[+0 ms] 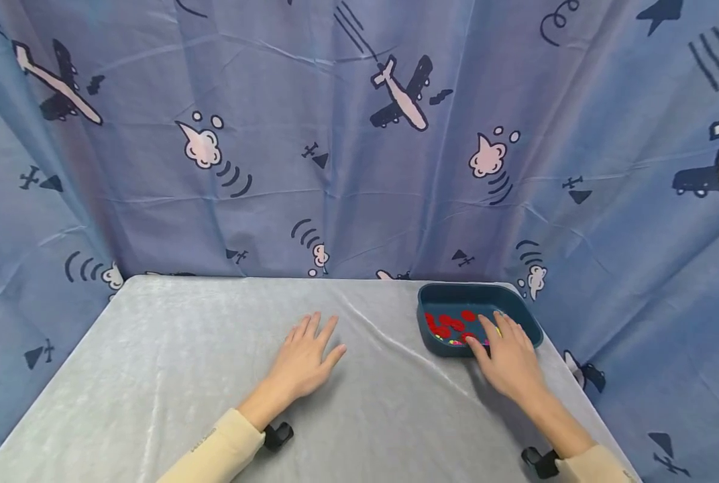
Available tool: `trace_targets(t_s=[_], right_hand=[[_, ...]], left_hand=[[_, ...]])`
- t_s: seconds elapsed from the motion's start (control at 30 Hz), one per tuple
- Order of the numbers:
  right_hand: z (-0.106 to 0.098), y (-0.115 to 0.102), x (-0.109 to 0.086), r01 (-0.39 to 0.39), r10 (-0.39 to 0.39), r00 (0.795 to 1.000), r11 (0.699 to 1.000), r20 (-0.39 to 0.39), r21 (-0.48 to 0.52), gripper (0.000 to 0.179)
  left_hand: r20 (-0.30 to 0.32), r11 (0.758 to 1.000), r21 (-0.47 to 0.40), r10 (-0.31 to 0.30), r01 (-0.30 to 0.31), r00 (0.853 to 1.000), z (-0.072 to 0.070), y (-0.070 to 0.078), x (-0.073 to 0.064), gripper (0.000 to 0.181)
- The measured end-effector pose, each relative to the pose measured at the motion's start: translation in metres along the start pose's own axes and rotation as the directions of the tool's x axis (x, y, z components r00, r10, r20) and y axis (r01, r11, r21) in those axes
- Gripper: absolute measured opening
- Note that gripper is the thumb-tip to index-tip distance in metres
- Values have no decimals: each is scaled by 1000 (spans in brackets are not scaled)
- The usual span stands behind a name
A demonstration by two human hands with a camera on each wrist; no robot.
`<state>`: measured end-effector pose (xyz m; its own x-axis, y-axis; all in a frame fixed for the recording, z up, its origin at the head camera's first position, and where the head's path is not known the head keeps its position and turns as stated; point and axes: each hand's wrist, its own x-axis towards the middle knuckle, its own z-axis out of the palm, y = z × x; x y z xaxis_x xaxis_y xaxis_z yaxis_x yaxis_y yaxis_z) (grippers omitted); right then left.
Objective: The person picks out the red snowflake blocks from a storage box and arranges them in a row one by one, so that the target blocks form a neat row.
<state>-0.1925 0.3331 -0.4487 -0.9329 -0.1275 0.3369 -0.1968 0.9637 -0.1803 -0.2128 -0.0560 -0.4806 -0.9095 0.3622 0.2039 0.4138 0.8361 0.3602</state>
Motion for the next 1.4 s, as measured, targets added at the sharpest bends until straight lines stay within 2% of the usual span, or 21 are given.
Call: trace_targets(t_s=[0.13, 0.33, 0.47, 0.77, 0.9, 1.0, 1.27, 1.4], right_hand=[[-4, 16, 4, -26, 26, 999, 1000, -40, 2, 56], [-9, 38, 10, -93, 94, 995, 995, -38, 39, 58], [-10, 52, 13, -142, 144, 989, 988, -26, 63, 61], [-9, 82, 16, -208, 206, 978, 970, 30, 125, 65], [-6, 93, 16, -228, 220, 973, 962, 68, 151, 65], [-4, 100, 15, -249, 235, 967, 951, 93, 186, 65], [4, 115, 14, -340, 303, 939, 884, 160, 321, 64], [6, 118, 11, -366, 321, 930, 853, 178, 372, 63]], left_hand=[[6, 1000, -20, 15, -15, 1000, 6, 9, 14, 63], [21, 997, -68, 28, -26, 999, 10, 24, 30, 63], [-1, 994, -102, 39, -39, 999, 14, 34, 40, 63], [-101, 975, -213, 42, -63, 994, 27, 55, 63, 57], [-97, 954, -295, 25, -53, 995, 33, 67, 72, 55], [-65, 934, -354, 15, -37, 998, 39, 76, 79, 56], [29, 868, -497, -1, 15, 1000, 54, 95, 95, 61], [46, 834, -550, -19, 41, 999, 66, 103, 102, 63]])
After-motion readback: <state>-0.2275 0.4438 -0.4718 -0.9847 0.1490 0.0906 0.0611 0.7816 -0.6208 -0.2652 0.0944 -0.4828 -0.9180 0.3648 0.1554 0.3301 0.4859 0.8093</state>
